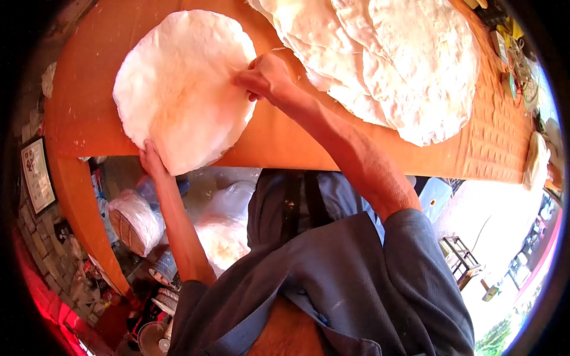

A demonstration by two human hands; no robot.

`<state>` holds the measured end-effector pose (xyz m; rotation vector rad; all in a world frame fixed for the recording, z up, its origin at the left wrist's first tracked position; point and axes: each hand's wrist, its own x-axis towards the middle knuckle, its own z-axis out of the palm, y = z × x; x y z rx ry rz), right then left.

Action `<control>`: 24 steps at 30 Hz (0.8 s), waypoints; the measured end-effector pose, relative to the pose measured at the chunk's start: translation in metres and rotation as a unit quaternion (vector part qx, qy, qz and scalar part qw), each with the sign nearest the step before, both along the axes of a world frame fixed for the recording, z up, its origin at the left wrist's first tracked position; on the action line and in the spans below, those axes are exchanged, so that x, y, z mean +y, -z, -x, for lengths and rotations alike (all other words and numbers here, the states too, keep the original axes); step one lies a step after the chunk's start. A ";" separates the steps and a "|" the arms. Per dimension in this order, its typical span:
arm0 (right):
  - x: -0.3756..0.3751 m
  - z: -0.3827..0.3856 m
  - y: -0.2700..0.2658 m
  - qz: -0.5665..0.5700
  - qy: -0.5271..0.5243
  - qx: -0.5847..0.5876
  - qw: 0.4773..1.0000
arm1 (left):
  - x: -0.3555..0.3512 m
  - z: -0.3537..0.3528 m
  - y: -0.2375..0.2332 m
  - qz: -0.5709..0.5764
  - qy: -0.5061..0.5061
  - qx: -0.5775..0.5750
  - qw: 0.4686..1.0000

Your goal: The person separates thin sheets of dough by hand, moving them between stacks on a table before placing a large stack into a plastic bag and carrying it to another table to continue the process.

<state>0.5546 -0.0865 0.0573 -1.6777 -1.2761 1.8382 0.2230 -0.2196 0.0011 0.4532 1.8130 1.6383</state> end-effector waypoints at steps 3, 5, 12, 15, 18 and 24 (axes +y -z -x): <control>-0.004 0.001 0.018 -0.002 0.011 0.039 0.999 | -0.002 0.014 0.015 0.005 -0.002 0.051 0.999; -0.006 -0.006 0.044 -0.046 0.018 0.099 0.994 | -0.003 0.037 0.038 0.072 -0.005 0.116 0.991; -0.031 -0.055 0.003 -0.304 0.029 -0.100 0.947 | -0.006 -0.006 -0.014 0.023 0.042 0.034 0.998; -0.036 -0.169 0.018 -0.501 0.045 -0.282 0.817 | -0.012 0.002 -0.017 -0.052 0.056 0.030 0.997; -0.044 -0.276 0.023 -0.339 0.007 -0.542 0.769 | -0.023 0.022 -0.024 -0.067 -0.067 0.203 0.975; -0.040 -0.319 0.036 -0.367 -0.095 -0.530 0.759 | -0.003 -0.108 -0.119 -0.136 -0.017 0.348 0.927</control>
